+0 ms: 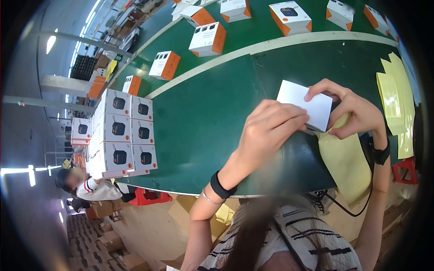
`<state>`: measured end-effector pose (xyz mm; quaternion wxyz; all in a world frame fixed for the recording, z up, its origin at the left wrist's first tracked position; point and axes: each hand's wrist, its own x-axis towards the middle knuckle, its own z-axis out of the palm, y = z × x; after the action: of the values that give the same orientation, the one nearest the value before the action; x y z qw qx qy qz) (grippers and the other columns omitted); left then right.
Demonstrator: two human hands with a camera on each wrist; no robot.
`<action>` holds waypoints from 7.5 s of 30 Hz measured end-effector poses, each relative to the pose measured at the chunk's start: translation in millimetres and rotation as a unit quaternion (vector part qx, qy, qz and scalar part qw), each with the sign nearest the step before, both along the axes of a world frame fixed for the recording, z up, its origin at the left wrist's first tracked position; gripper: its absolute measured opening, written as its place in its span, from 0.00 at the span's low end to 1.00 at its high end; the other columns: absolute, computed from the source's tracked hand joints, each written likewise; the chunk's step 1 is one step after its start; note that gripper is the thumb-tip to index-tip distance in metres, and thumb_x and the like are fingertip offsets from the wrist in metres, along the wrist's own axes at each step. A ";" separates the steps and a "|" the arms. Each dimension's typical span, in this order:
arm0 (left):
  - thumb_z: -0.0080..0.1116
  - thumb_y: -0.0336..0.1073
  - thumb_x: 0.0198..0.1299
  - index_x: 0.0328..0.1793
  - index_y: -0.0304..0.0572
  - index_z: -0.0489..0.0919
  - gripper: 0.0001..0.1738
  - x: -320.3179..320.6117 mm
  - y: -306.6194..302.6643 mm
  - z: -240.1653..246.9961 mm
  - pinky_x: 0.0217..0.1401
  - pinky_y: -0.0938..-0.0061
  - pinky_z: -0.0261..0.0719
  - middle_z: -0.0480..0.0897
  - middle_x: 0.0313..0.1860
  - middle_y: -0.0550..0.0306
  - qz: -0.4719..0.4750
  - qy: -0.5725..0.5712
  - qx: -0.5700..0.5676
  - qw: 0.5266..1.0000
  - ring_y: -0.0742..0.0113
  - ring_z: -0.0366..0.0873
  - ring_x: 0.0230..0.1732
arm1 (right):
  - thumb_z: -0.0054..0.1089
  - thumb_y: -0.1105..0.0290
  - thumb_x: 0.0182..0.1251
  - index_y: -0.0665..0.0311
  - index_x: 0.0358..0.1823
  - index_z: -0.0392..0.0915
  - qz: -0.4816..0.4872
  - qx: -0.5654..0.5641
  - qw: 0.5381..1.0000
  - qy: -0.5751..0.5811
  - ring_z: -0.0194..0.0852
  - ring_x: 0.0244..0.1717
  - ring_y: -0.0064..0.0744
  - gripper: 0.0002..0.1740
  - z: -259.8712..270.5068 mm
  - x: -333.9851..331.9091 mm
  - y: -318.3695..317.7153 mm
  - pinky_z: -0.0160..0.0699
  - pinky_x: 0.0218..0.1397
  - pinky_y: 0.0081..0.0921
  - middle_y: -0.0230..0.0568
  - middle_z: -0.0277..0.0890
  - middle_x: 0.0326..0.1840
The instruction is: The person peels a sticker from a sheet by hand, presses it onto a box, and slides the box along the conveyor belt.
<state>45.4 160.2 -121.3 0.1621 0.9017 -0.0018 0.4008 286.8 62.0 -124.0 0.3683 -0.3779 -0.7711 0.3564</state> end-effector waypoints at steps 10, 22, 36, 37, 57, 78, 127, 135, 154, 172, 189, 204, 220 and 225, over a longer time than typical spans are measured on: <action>0.61 0.26 0.45 0.33 0.37 0.84 0.07 8.4 -14.7 -32.6 0.45 0.72 0.80 0.84 0.37 0.55 0.088 -0.037 0.300 0.949 0.65 0.84 0.43 | 0.77 0.75 0.41 0.60 0.29 0.90 0.007 0.018 0.999 -0.030 0.61 0.73 0.50 0.09 5.9 -3.5 -2.2 0.70 0.64 0.34 0.53 0.63 0.73; 0.69 0.36 0.56 0.77 0.54 0.67 0.40 -25.8 5.1 7.5 0.68 0.53 0.70 0.58 0.76 0.32 0.166 0.142 -0.069 0.973 0.34 0.63 0.72 | 0.61 0.78 0.56 0.73 0.31 0.79 -0.431 0.237 0.862 -0.122 0.76 0.60 0.38 0.04 45.9 79.8 50.1 0.67 0.66 0.32 0.43 0.80 0.58; 0.56 0.26 0.58 0.83 0.72 0.47 0.50 204.8 173.3 -47.0 0.58 0.32 0.75 0.36 0.82 0.29 0.307 0.178 -0.103 0.929 0.18 0.47 0.76 | 0.63 0.55 0.65 0.67 0.55 0.80 -0.507 0.116 0.853 -0.048 0.73 0.56 0.25 0.25 137.1 131.1 174.3 0.67 0.61 0.23 0.37 0.76 0.53; 0.54 0.23 0.57 0.84 0.66 0.48 0.50 210.2 191.8 -41.8 0.62 0.35 0.73 0.37 0.82 0.29 0.265 0.196 -0.197 0.923 0.17 0.46 0.76 | 0.63 0.55 0.65 0.67 0.55 0.80 -0.506 0.119 0.853 -0.048 0.73 0.56 0.25 0.25 140.1 135.1 184.6 0.67 0.61 0.23 0.37 0.76 0.53; 0.55 0.21 0.60 0.61 0.42 0.80 0.21 -182.0 -48.4 9.4 0.60 0.65 0.78 0.72 0.64 0.44 0.419 0.146 -0.304 0.843 0.50 0.77 0.60 | 0.68 0.65 0.54 0.50 0.42 0.89 -0.453 0.014 0.855 -0.250 0.64 0.65 0.68 0.12 -17.9 32.3 408.7 0.69 0.67 0.49 0.52 0.72 0.63; 0.55 0.22 0.60 0.64 0.48 0.79 0.25 -94.3 -70.5 -28.5 0.70 0.62 0.72 0.72 0.70 0.49 0.073 0.036 -0.134 0.988 0.49 0.71 0.70 | 0.63 0.77 0.55 0.71 0.32 0.84 -0.134 0.022 0.989 -0.052 0.73 0.62 0.45 0.05 51.3 -117.3 -44.5 0.69 0.64 0.37 0.51 0.77 0.60; 0.69 0.15 0.49 0.51 0.28 0.83 0.20 -143.6 -121.1 21.6 0.46 0.78 0.92 0.60 0.73 0.42 0.111 -0.103 -0.421 0.894 0.63 0.79 0.58 | 0.83 0.68 0.40 0.54 0.82 0.46 -0.171 -0.140 0.967 -0.126 0.66 0.58 0.33 0.67 -25.7 -57.0 66.3 0.64 0.67 0.27 0.42 0.67 0.57; 0.49 0.16 0.50 0.69 0.38 0.68 0.35 -126.5 -87.3 -20.2 0.64 0.70 0.74 0.79 0.52 0.48 0.102 0.023 -0.401 0.910 0.57 0.79 0.57 | 0.79 0.70 0.35 0.63 0.51 0.78 -0.339 0.131 0.922 -0.131 0.68 0.52 0.41 0.34 2.7 -114.7 -27.8 0.71 0.56 0.30 0.41 0.61 0.49; 0.59 0.14 0.56 0.67 0.28 0.66 0.31 -130.4 -116.8 -29.4 0.61 0.72 0.80 0.70 0.66 0.45 0.090 -0.016 -0.413 0.906 0.63 0.77 0.62 | 0.71 0.68 0.48 0.57 0.57 0.81 -0.261 0.276 0.840 -0.387 0.72 0.41 0.37 0.29 18.9 -133.2 -69.1 0.73 0.45 0.35 0.32 0.79 0.59; 0.67 0.14 0.52 0.58 0.27 0.79 0.25 -128.5 -124.5 16.1 0.54 0.76 0.82 0.81 0.53 0.47 0.071 -0.150 -0.405 0.899 0.65 0.80 0.55 | 0.45 0.57 0.73 0.60 0.73 0.67 -0.291 0.151 0.849 -0.413 0.55 0.79 0.36 0.30 26.5 -135.1 -84.5 0.42 0.82 0.44 0.38 0.62 0.78; 0.75 0.22 0.44 0.47 0.36 0.87 0.20 -121.2 -129.2 18.3 0.27 0.79 0.74 0.85 0.33 0.51 0.088 -0.114 -0.253 0.957 0.70 0.80 0.27 | 0.79 0.70 0.38 0.67 0.45 0.86 -0.322 0.077 0.941 0.064 0.77 0.49 0.34 0.27 53.8 -192.1 -98.2 0.74 0.53 0.28 0.47 0.76 0.51; 0.75 0.24 0.43 0.38 0.35 0.88 0.13 -119.1 -135.4 19.4 0.27 0.77 0.73 0.85 0.28 0.54 0.069 -0.101 -0.294 0.948 0.67 0.79 0.25 | 0.71 0.73 0.44 0.65 0.33 0.86 -0.402 0.207 0.878 -0.157 0.76 0.48 0.43 0.11 50.9 -205.4 -123.5 0.65 0.56 0.37 0.35 0.82 0.33; 0.66 0.14 0.41 0.49 0.29 0.86 0.23 -115.1 -137.8 20.6 0.32 0.77 0.79 0.86 0.35 0.51 0.052 -0.123 -0.204 0.970 0.65 0.81 0.31 | 0.75 0.82 0.36 0.58 0.36 0.86 -0.424 0.220 0.872 -0.110 0.72 0.56 0.48 0.20 45.4 -207.7 -131.1 0.70 0.59 0.39 0.35 0.81 0.36; 0.67 0.14 0.40 0.52 0.28 0.85 0.26 -117.7 -139.5 16.9 0.30 0.78 0.78 0.85 0.34 0.53 0.045 -0.107 -0.208 0.971 0.67 0.80 0.30 | 0.74 0.81 0.40 0.58 0.35 0.86 -0.431 0.276 0.856 -0.075 0.73 0.53 0.48 0.17 32.4 -207.8 -130.0 0.71 0.58 0.39 0.35 0.81 0.36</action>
<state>-72.3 20.7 -104.4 0.3271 0.7991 0.1051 0.4934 79.0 -68.1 -91.6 0.5157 -0.5810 -0.6225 -0.0949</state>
